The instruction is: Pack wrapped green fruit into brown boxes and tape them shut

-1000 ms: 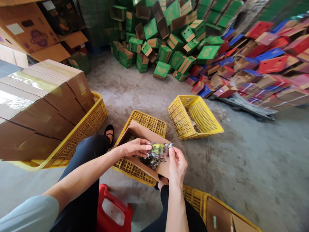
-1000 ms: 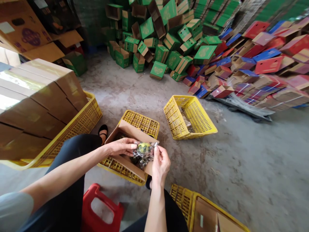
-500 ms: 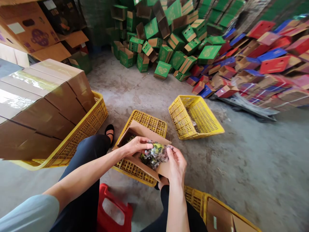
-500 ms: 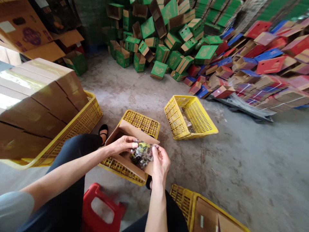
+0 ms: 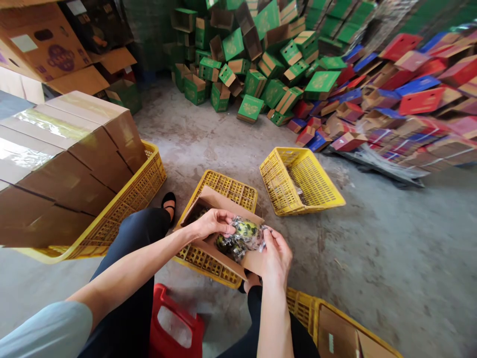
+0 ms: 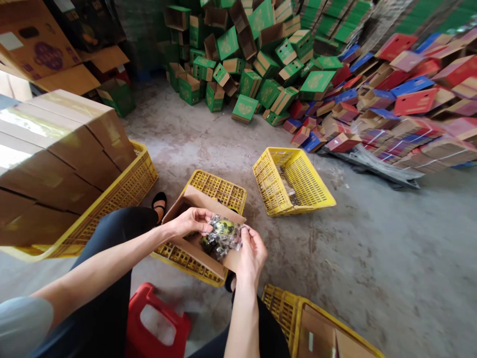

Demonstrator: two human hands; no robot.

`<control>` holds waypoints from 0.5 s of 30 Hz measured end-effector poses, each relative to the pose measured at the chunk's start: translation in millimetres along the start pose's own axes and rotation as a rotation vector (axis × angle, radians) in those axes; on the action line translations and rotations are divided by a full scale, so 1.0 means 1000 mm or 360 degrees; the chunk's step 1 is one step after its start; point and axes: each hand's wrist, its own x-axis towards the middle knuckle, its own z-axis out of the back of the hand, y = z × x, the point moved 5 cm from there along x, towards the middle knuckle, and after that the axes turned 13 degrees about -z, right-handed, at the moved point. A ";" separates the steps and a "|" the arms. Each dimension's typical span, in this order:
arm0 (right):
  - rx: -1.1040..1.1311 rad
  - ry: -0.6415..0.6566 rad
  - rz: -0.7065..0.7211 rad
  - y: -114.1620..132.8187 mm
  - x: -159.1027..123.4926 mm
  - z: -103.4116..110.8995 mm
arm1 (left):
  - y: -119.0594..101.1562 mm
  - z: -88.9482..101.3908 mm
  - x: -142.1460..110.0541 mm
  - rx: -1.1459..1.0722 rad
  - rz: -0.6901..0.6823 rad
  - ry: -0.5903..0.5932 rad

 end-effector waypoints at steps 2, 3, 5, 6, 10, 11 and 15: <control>0.0046 0.0014 -0.0023 0.000 -0.001 -0.001 | -0.002 0.000 -0.001 0.0030 -0.0009 -0.0047; 0.0051 0.0017 -0.0027 0.000 -0.001 -0.001 | -0.002 0.000 -0.001 0.0044 -0.0011 -0.0073; 0.0023 0.0017 -0.0011 0.001 -0.001 -0.001 | -0.003 0.001 -0.002 0.0069 -0.0015 -0.0121; -0.0002 0.0014 0.0005 0.001 0.000 -0.001 | -0.004 0.002 -0.003 0.0085 -0.0018 -0.0140; -0.0060 0.0040 0.0054 0.001 0.000 -0.002 | -0.006 0.006 -0.004 0.0171 -0.0060 -0.0203; -0.0065 0.0051 0.0060 0.001 -0.001 -0.003 | -0.007 0.006 -0.004 0.0181 -0.0075 -0.0211; -0.0107 0.0040 0.0069 0.004 -0.003 -0.003 | -0.006 0.008 -0.003 0.0179 -0.0138 -0.0205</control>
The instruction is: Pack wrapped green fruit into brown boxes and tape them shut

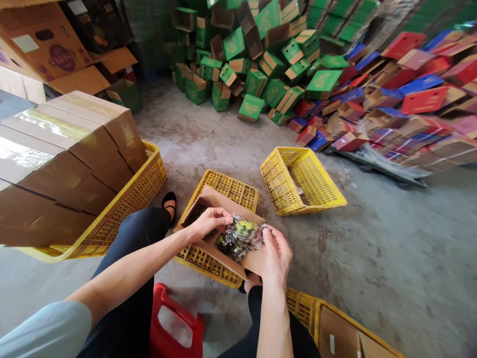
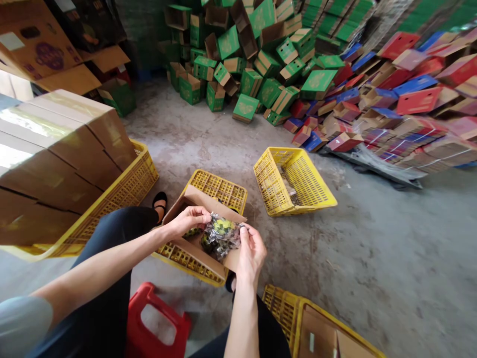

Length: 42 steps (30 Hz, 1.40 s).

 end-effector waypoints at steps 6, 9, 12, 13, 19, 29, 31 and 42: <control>-0.0063 -0.0068 0.0040 0.011 -0.007 -0.001 | -0.005 0.002 0.004 0.0096 -0.0127 -0.0098; -0.0122 -0.0038 0.0029 0.016 -0.009 -0.003 | -0.011 0.003 0.005 0.0166 -0.0186 -0.0122; -0.0122 0.0031 -0.0002 0.018 -0.012 -0.005 | -0.012 0.004 0.004 0.0212 -0.0176 -0.0131; -0.0110 0.0058 -0.0002 0.018 -0.013 -0.005 | -0.012 0.005 0.004 0.0209 -0.0172 -0.0135; 0.0037 0.0302 0.0086 0.019 -0.019 -0.008 | -0.004 -0.001 -0.001 -0.0235 0.0033 -0.0117; -0.0012 0.0444 0.0245 0.028 -0.031 -0.014 | 0.004 -0.002 -0.004 -0.0341 0.0219 0.0010; -0.0001 0.0448 0.0197 0.030 -0.032 -0.017 | 0.000 0.000 -0.002 -0.0313 0.0139 -0.0016; -0.0611 0.0760 0.0135 0.011 -0.024 -0.022 | -0.014 0.042 0.014 0.0708 -0.0147 0.0102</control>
